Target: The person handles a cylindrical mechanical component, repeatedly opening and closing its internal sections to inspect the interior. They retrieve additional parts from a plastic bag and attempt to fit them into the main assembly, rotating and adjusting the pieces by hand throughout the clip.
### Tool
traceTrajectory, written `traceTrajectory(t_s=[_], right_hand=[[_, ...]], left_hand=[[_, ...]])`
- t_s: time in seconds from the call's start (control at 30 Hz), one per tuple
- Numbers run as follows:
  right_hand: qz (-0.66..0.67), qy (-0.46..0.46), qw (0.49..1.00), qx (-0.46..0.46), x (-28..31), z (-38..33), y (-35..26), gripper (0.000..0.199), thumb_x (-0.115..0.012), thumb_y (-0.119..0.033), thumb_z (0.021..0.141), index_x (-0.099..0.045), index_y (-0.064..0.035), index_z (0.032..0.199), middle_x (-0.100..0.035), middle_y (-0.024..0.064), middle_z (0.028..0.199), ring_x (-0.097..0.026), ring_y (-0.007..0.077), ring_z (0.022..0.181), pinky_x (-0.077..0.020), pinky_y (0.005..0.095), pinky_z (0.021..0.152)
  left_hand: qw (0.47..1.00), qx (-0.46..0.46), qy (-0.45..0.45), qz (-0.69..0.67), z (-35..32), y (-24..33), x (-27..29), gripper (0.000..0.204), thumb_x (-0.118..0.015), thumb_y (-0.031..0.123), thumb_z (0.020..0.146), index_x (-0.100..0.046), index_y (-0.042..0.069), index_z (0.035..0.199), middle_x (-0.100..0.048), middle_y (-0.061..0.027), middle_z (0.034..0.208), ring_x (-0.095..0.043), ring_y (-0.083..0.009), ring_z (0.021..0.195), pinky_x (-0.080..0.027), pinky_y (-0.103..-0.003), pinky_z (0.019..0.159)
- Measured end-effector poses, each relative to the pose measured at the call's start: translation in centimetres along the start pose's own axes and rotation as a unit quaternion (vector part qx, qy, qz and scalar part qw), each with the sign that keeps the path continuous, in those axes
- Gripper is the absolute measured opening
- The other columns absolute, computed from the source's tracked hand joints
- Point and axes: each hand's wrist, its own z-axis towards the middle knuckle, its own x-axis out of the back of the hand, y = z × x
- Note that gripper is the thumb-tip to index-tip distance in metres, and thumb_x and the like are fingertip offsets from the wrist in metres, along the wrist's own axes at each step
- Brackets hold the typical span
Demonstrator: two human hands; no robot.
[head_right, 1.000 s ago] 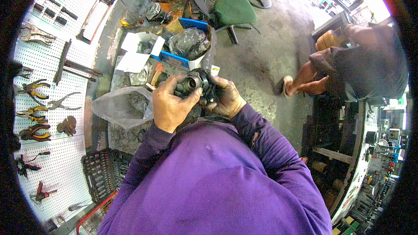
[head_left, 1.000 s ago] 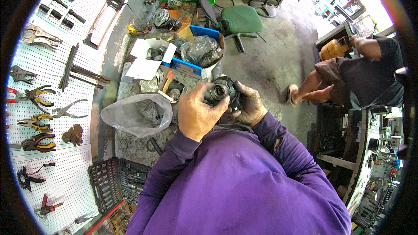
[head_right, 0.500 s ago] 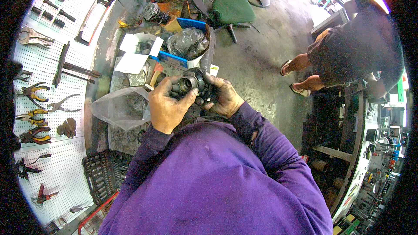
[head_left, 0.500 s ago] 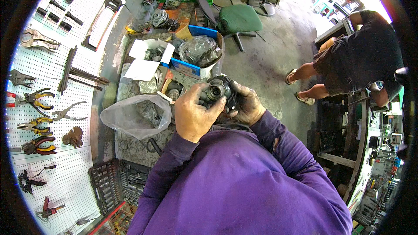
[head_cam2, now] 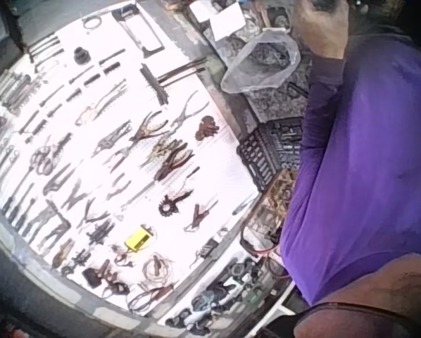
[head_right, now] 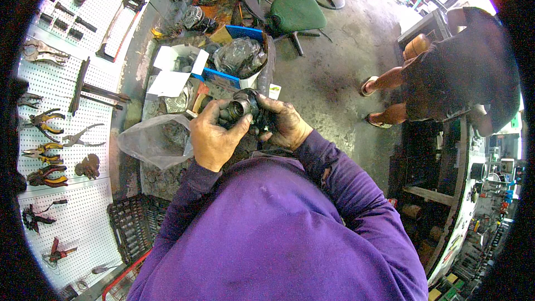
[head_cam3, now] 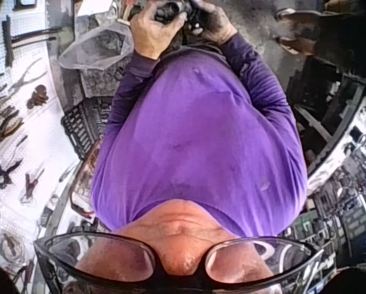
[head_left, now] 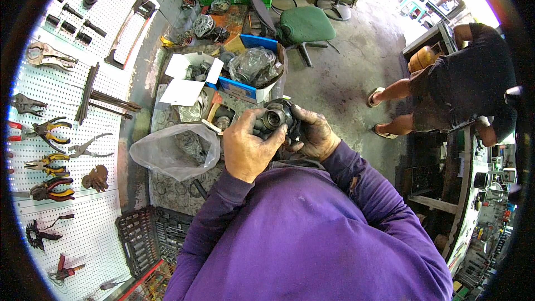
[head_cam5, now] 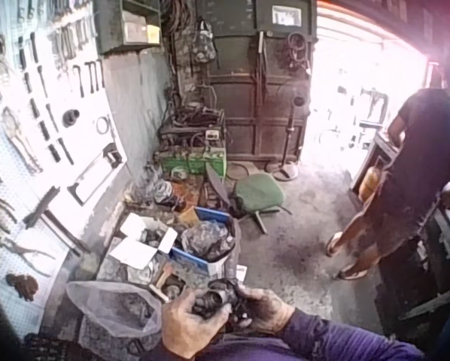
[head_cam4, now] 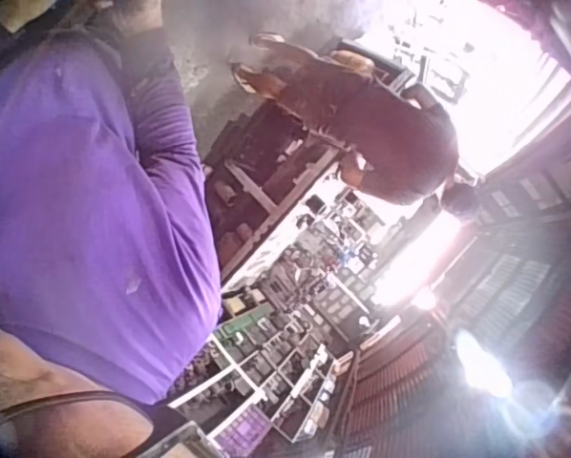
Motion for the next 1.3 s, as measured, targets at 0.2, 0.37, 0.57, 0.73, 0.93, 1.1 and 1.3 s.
traceTrajectory(t_s=[0.2,0.37,0.57,0.73,0.93,1.1,1.3], right_hand=[[0.009,0.002,1.0,0.002,-0.1,0.1,-0.1,0.052,-0.065,-0.037,0.105,-0.057,-0.0084,0.147,-0.074,0.0126,0.122,-0.073,0.0233,0.092,-0.0509,0.0256,0.048],[0.006,0.037,0.999,0.005,-0.2,0.0,-0.1,0.051,-0.066,-0.037,0.104,-0.057,-0.0071,0.145,-0.074,0.0137,0.121,-0.073,0.0235,0.09,-0.0532,0.0261,0.048],[-0.012,0.009,1.0,0.009,-0.5,0.0,-0.1,0.05,-0.068,-0.035,0.104,-0.059,-0.0049,0.142,-0.075,0.0147,0.118,-0.074,0.0226,0.088,-0.0548,0.0263,0.049],[-0.037,0.044,0.998,0.011,-1.4,-0.1,0.0,0.043,-0.067,-0.036,0.104,-0.063,-0.0096,0.138,-0.076,0.0079,0.11,-0.074,0.0184,0.081,-0.0486,0.0249,0.042],[-0.058,0.075,0.995,0.016,-2.1,0.1,0.1,0.041,-0.066,-0.036,0.105,-0.065,-0.0103,0.136,-0.077,0.0052,0.107,-0.073,0.0166,0.075,-0.0432,0.0245,0.038],[-0.197,0.05,0.977,0.059,-3.9,-0.4,-0.6,0.05,-0.07,-0.032,0.103,-0.059,-0.0045,0.144,-0.073,0.0071,0.121,-0.073,0.0178,0.096,-0.0581,0.0293,0.067],[-0.522,0.131,0.833,0.128,-7.9,-1.4,-1.2,0.063,-0.076,-0.028,0.101,-0.052,0.002,0.151,-0.066,0.0115,0.137,-0.061,0.0206,0.128,-0.0478,0.0368,0.112]], left_hand=[[0.999,-0.041,0.016,0.013,0.2,0.0,0.1,0.039,-0.092,0.021,0.078,-0.071,0.002,0.105,-0.077,-0.015,0.087,-0.078,-0.0283,0.076,-0.061,-0.038,0.067],[1.0,0.003,-0.001,0.005,-0.1,0.0,0.3,0.036,-0.091,0.021,0.081,-0.073,0.001,0.105,-0.077,-0.0118,0.09,-0.075,-0.0196,0.08,-0.059,-0.036,0.073],[0.999,-0.029,0.013,0.008,0.1,-0.5,-0.1,0.04,-0.092,0.021,0.079,-0.071,0.002,0.106,-0.077,-0.015,0.086,-0.078,-0.027,0.075,-0.061,-0.038,0.068],[1.0,-0.012,0.014,-0.001,-0.1,-0.4,0.1,0.038,-0.092,0.019,0.079,-0.072,0.0,0.105,-0.077,-0.0127,0.089,-0.076,-0.0223,0.078,-0.06,-0.036,0.072],[1.0,-0.013,0.012,-0.001,-0.3,-0.8,0.3,0.039,-0.092,0.02,0.08,-0.073,-0.001,0.108,-0.079,-0.0117,0.092,-0.076,-0.0194,0.08,-0.059,-0.035,0.075],[0.997,0.017,0.003,-0.077,-0.6,-1.6,0.2,0.04,-0.09,0.019,0.083,-0.072,-0.001,0.113,-0.078,-0.0113,0.098,-0.075,-0.0187,0.086,-0.06,-0.034,0.078],[0.97,0.066,-0.026,-0.233,-1.1,-3.1,-0.2,0.047,-0.085,0.008,0.086,-0.065,-0.002,0.127,-0.076,-0.009,0.108,-0.072,-0.0151,0.096,-0.059,-0.032,0.087]])
